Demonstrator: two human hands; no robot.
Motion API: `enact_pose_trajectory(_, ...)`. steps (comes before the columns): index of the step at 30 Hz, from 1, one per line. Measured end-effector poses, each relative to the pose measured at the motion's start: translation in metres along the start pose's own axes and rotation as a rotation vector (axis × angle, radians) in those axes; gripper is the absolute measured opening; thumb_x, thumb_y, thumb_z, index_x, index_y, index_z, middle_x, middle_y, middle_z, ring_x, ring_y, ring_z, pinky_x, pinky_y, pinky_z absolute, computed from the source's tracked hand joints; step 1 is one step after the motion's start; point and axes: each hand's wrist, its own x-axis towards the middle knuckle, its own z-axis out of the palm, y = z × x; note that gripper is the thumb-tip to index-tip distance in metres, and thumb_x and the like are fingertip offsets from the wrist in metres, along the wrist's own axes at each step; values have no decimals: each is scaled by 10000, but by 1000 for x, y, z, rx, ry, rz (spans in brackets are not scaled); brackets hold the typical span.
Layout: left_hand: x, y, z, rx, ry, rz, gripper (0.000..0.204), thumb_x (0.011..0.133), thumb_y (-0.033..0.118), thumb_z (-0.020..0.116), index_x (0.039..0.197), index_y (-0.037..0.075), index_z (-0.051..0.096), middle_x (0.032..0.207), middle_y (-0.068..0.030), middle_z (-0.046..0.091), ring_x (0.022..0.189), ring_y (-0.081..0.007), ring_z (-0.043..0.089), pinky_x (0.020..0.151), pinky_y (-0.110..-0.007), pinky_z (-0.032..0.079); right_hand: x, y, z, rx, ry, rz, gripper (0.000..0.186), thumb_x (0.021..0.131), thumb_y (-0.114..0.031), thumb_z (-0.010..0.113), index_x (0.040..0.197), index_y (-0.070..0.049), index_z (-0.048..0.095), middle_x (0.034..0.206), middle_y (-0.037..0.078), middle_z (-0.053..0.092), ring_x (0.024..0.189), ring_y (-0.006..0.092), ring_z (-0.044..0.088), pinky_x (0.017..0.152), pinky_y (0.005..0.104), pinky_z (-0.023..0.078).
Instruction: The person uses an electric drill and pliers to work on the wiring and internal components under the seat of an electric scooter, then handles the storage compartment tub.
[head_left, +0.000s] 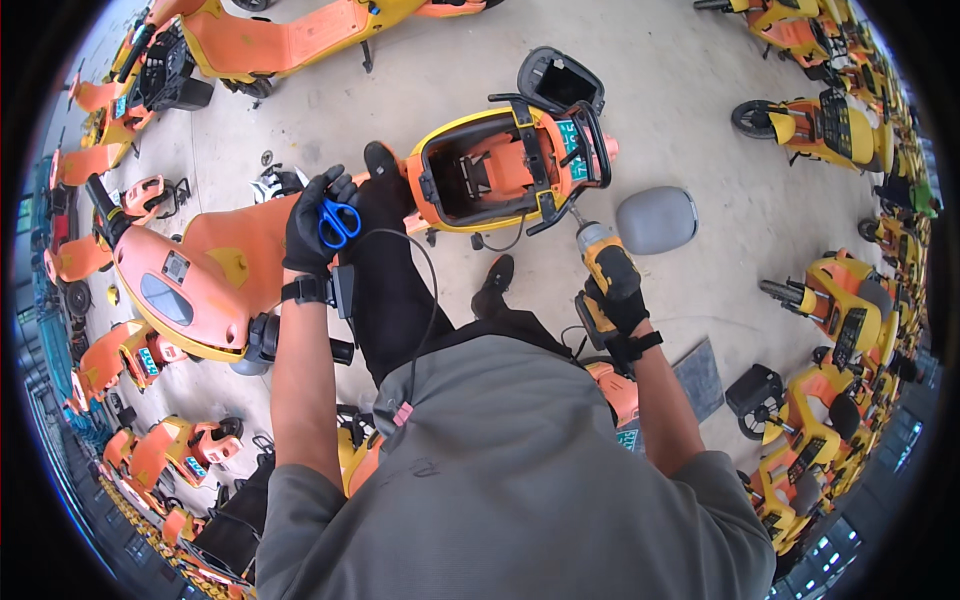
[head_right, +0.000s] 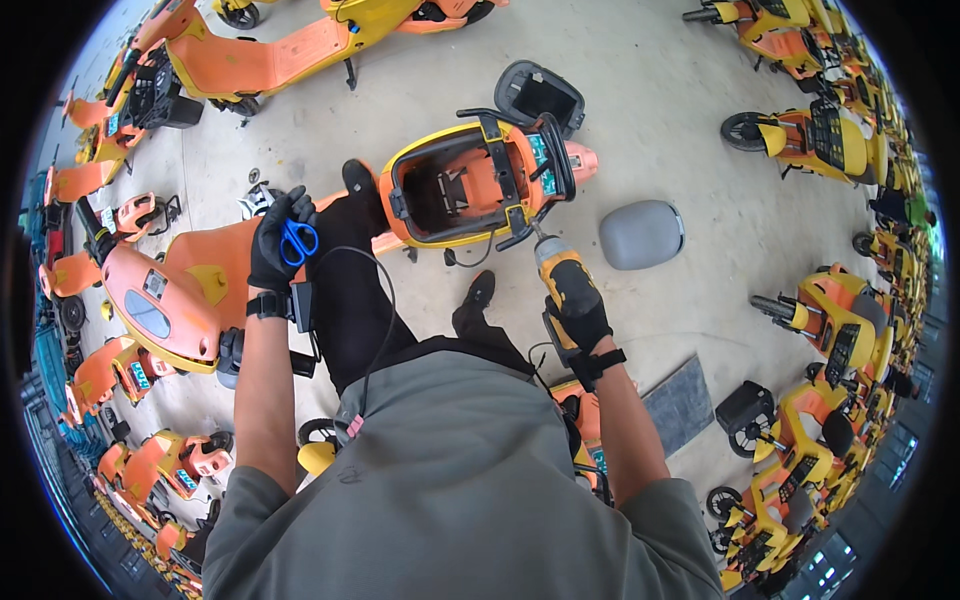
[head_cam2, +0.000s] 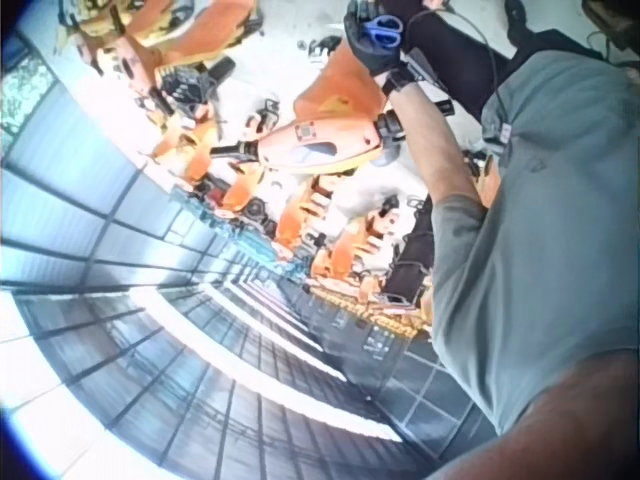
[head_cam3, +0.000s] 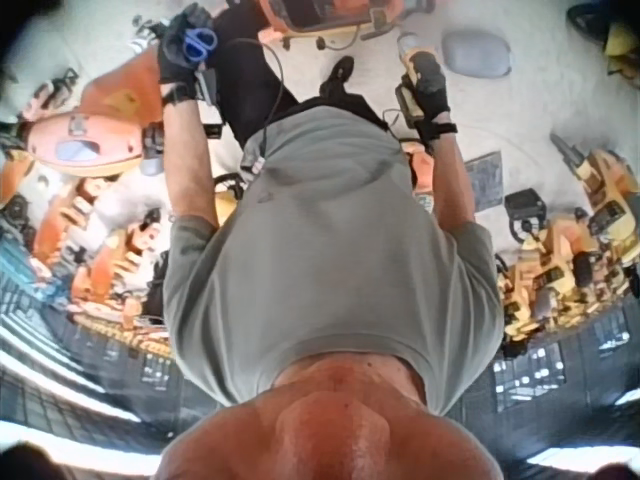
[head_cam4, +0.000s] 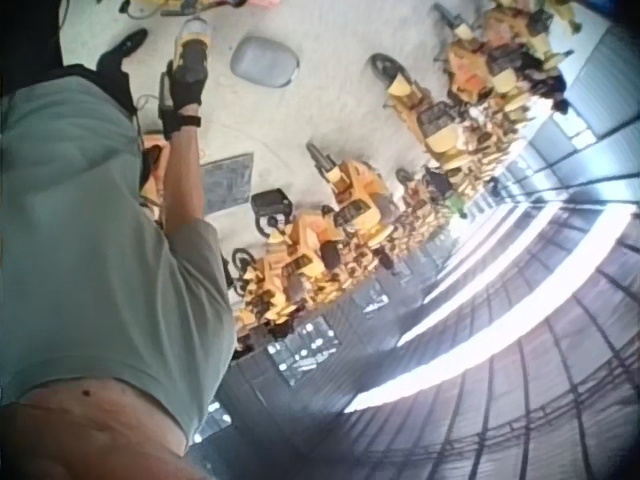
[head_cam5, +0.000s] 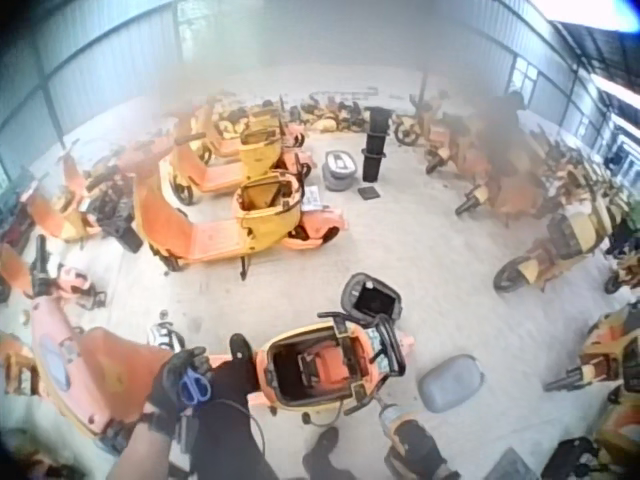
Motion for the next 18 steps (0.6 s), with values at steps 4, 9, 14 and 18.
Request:
enact_pose_trajectory(4,25,-1,-2,-1,-95,-57,344,954,180,484,1178,-79,442,845,-46,414,796,-158,429,780,-272,423,6,17,25,-21,-26,-1,414,746,-152,661,1124,-18,562,1108,179,593,1067,329,553,941,376,439)
enact_pose_trajectory(9,47,-4,-1,58,13,-103,344,943,188,486,1145,-91,472,873,-58,463,839,-175,447,793,-277,429,13,54,71,165,-47,205,458,744,-175,661,1161,-23,545,1152,186,573,1111,337,522,968,379,417)
enact_pose_trajectory(14,65,-3,-20,-100,-169,-179,382,949,180,486,1215,-92,450,940,-94,535,864,-188,509,864,-311,453,32,65,91,249,-126,548,351,752,-247,696,1027,-53,595,912,116,639,841,246,612,741,339,487)
enact_pose_trajectory(18,67,-10,1,-165,-11,-197,343,940,144,493,1195,-84,465,927,-83,543,838,-178,520,827,-297,470,46,65,95,464,-205,928,253,736,-285,726,782,-67,607,620,19,600,469,115,530,432,278,407)
